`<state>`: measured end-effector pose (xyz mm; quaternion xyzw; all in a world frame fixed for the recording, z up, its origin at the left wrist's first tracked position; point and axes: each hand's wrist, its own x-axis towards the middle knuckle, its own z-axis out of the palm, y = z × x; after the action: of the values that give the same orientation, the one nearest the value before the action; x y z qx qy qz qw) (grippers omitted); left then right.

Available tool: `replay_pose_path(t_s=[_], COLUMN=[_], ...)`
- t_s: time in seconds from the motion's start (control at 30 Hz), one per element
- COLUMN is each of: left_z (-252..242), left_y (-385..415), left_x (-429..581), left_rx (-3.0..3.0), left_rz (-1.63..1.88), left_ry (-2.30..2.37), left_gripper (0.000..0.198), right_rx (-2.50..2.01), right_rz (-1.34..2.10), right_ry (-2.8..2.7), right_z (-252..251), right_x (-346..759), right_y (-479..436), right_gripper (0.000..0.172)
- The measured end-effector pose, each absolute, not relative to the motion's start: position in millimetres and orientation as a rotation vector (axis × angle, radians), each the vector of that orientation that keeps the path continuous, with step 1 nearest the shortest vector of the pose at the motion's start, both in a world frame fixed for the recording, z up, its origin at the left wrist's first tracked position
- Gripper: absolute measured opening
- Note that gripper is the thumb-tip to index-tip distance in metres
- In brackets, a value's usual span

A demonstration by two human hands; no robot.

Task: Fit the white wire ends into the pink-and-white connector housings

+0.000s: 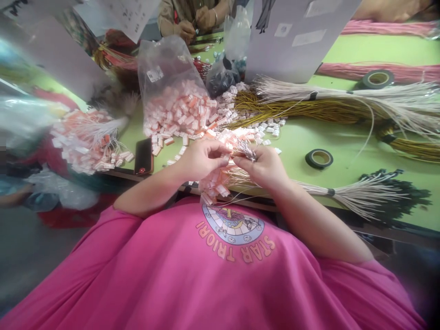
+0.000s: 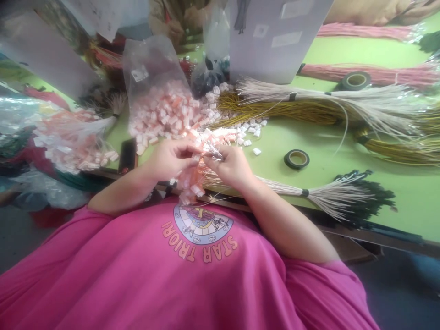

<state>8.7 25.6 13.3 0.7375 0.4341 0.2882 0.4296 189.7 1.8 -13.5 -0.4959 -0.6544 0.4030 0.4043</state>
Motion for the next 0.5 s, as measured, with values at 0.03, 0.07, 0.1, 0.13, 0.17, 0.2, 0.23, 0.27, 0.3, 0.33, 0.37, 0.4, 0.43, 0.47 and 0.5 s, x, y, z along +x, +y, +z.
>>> replay_pose_path(t_s=[0.03,0.07,0.1,0.13,0.17,0.2,0.23,0.27,0.3,0.33,0.37,0.4,0.43,0.47,0.5], left_z=[13,12,12,12,13,14,15,16,16,15,13,9,4,-2,-9], left_y=[26,25,25,24,23,23,23,23,25,28,34,41,50,60,70], left_x=[9,9,9,9,9,8,5,1,-6,-15,-27,-42,-59,-77,-96], left_rx=[1.854,1.874,1.896,1.919,1.946,1.981,2.026,2.082,2.142,2.199,2.252,2.299,2.335,2.362,2.360], left_rz=[0.721,0.715,0.704,0.688,0.675,0.670,0.676,0.683,0.690,0.707,0.729,0.743,0.777,0.792,0.777], left_ry=[1.096,1.104,1.103,1.096,1.088,1.083,1.074,1.067,1.059,1.066,1.104,1.172,1.311,1.528,1.760], left_gripper=[0.018,0.017,0.017,0.017,0.017,0.016,0.016,0.016,0.018,0.020,0.023,0.026,0.026,0.024,0.020], right_rx=[-1.254,-1.256,-1.259,-1.257,-1.253,-1.250,-1.246,-1.244,-1.241,-1.242,-1.249,-1.260,-1.274,-1.290,-1.302], right_rz=[1.013,1.002,0.993,0.995,1.002,1.016,1.024,1.013,0.996,0.968,0.938,0.913,0.887,0.866,0.844], right_ry=[-1.661,-1.670,-1.676,-1.686,-1.690,-1.691,-1.692,-1.679,-1.663,-1.636,-1.598,-1.563,-1.533,-1.518,-1.514], right_z=[-14,-15,-15,-16,-16,-16,-17,-17,-17,-18,-18,-19,-20,-20,-20], right_x=[190,190,191,192,192,194,195,196,197,198,199,199,199,199,198], right_y=[2,2,3,3,3,4,4,5,5,5,5,5,4,4,3], right_gripper=[0.017,0.018,0.019,0.020,0.020,0.019,0.018,0.017,0.014,0.012,0.011,0.010,0.009,0.008,0.006])
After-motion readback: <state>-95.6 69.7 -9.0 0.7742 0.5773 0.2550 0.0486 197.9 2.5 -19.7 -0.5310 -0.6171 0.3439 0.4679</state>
